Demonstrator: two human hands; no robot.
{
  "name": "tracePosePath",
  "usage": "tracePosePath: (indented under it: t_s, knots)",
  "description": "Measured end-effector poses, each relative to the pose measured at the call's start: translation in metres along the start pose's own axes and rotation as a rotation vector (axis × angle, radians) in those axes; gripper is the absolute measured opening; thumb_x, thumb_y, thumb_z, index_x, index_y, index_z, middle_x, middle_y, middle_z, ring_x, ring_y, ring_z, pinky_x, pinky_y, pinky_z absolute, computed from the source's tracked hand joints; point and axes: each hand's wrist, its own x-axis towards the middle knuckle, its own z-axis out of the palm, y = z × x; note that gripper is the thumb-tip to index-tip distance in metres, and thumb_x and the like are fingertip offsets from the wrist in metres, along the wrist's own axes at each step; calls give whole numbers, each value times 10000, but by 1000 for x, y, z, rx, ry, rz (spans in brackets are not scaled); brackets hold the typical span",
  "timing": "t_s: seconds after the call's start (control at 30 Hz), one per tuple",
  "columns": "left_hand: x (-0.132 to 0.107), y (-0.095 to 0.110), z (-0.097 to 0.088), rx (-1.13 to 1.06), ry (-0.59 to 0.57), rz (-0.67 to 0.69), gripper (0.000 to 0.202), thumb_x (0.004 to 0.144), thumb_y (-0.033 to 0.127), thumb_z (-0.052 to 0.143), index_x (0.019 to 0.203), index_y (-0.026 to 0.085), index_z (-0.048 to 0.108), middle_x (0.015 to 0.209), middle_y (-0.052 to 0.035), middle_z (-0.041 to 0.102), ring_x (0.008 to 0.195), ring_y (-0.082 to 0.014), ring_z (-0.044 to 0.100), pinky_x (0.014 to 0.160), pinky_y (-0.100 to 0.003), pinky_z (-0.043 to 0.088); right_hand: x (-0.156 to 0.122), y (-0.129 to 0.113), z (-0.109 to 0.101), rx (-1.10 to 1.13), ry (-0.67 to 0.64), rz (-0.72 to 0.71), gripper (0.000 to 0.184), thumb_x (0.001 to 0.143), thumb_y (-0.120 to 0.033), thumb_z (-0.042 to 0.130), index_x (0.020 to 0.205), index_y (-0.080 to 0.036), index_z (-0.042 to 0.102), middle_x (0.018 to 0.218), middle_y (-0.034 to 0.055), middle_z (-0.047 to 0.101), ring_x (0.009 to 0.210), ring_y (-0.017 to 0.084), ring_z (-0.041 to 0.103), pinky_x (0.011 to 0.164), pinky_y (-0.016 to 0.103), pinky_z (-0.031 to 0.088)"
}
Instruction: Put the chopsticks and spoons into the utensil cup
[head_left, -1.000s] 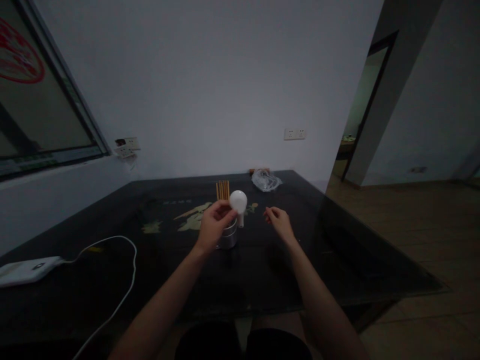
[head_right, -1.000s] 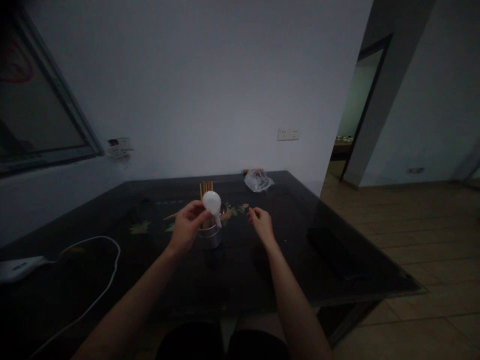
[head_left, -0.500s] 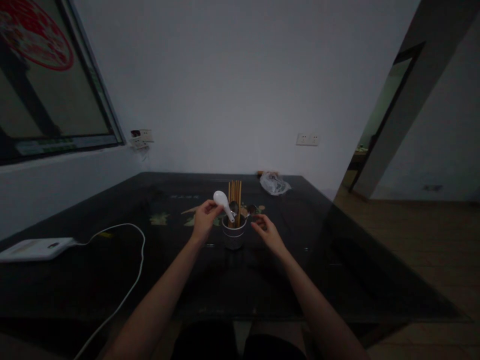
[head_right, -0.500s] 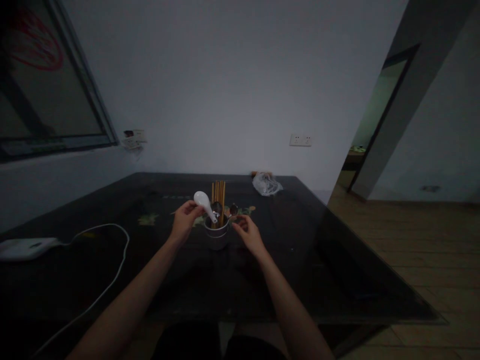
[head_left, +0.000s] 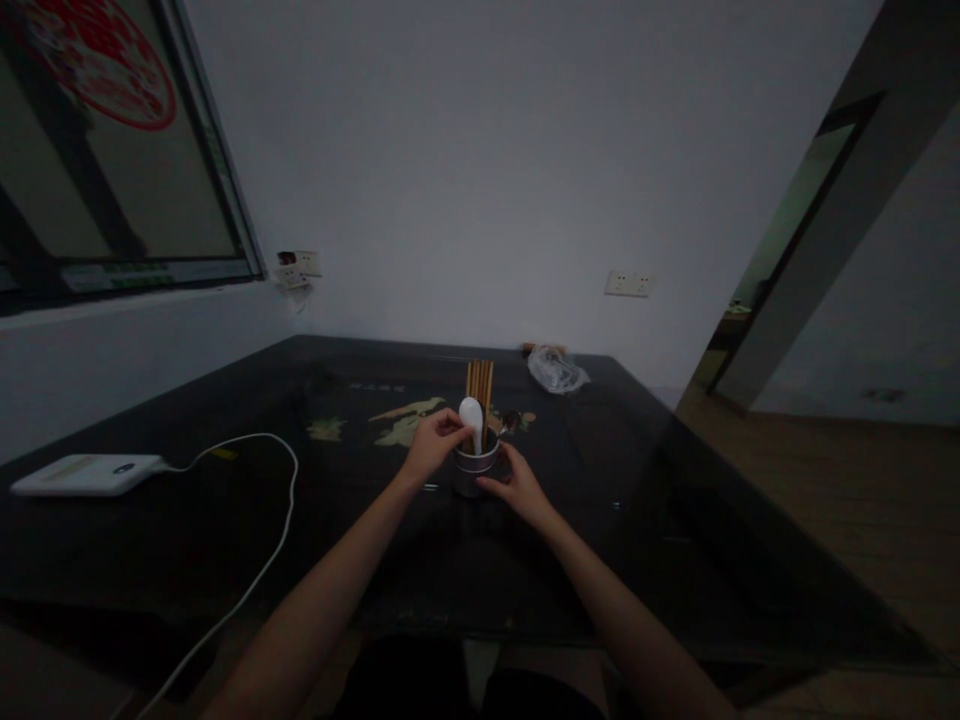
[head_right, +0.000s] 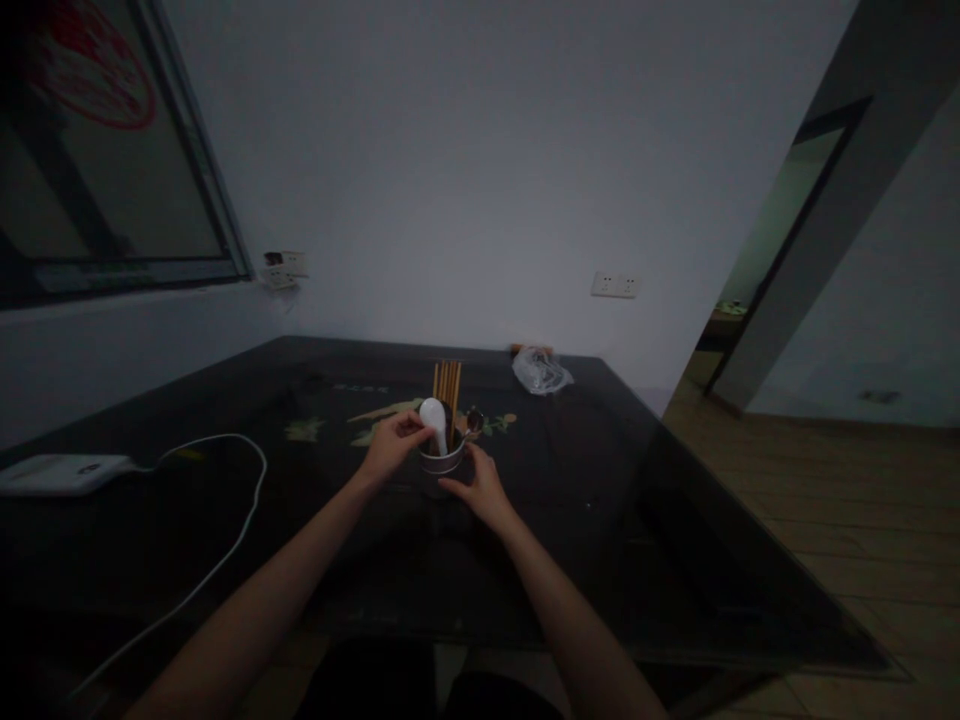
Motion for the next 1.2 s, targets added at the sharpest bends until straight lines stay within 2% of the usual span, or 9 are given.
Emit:
tracePosePath:
  t_s: [0.13, 0.37, 0.63, 0.8, 1.03, 1.2]
  knots:
    - [-1, 0, 0, 2, -23, 8, 268, 610, 343, 743, 662, 148, 566, 653, 7, 633, 635, -140, 606, 645, -261, 491, 1, 1, 7, 17, 12, 8, 685, 587, -338, 786, 1209, -216, 524, 1125, 101, 610, 1037, 272, 559, 801, 372, 486]
    - [2, 4, -6, 17, 28, 25, 301, 595, 381, 749, 691, 156, 575, 693, 2, 646, 693, -153, 616, 680, -268, 499, 3, 0, 9, 101, -24, 7, 658, 620, -327, 774, 1212, -208, 515, 1105, 84, 625, 1033, 252, 573, 867, 374, 463]
    - [-1, -3, -2, -1, -112, -25, 246, 635, 323, 730, 685, 154, 558, 669, 4, 641, 630, -137, 614, 634, -254, 486, 5, 1, 10, 120, -41, 32, 695, 610, -316, 782, 1235, -204, 501, 1100, 86, 622, 1037, 256, 568, 881, 394, 456]
    - [-2, -4, 1, 26, -135, -20, 235, 639, 311, 718, 679, 152, 550, 674, 0, 641, 638, -139, 616, 639, -254, 484, 5, -1, 10, 120, -42, 26, 660, 626, -314, 771, 1223, -206, 510, 1102, 83, 625, 1032, 257, 573, 887, 399, 453]
    - [-13, -1, 0, 243, -133, 99, 166, 680, 292, 677, 677, 156, 582, 753, -22, 662, 741, -169, 619, 693, -275, 477, 5, -2, 10, 102, -33, 4, 622, 644, -309, 758, 1209, -214, 515, 1107, 82, 623, 1038, 258, 574, 906, 407, 445]
    - [-18, 2, -1, 381, -130, 179, 129, 722, 292, 628, 720, 165, 611, 751, -17, 663, 729, -175, 607, 681, -277, 461, 4, -2, 10, 109, -51, -15, 594, 673, -327, 734, 1203, -208, 493, 1113, 81, 615, 1041, 239, 574, 912, 396, 443]
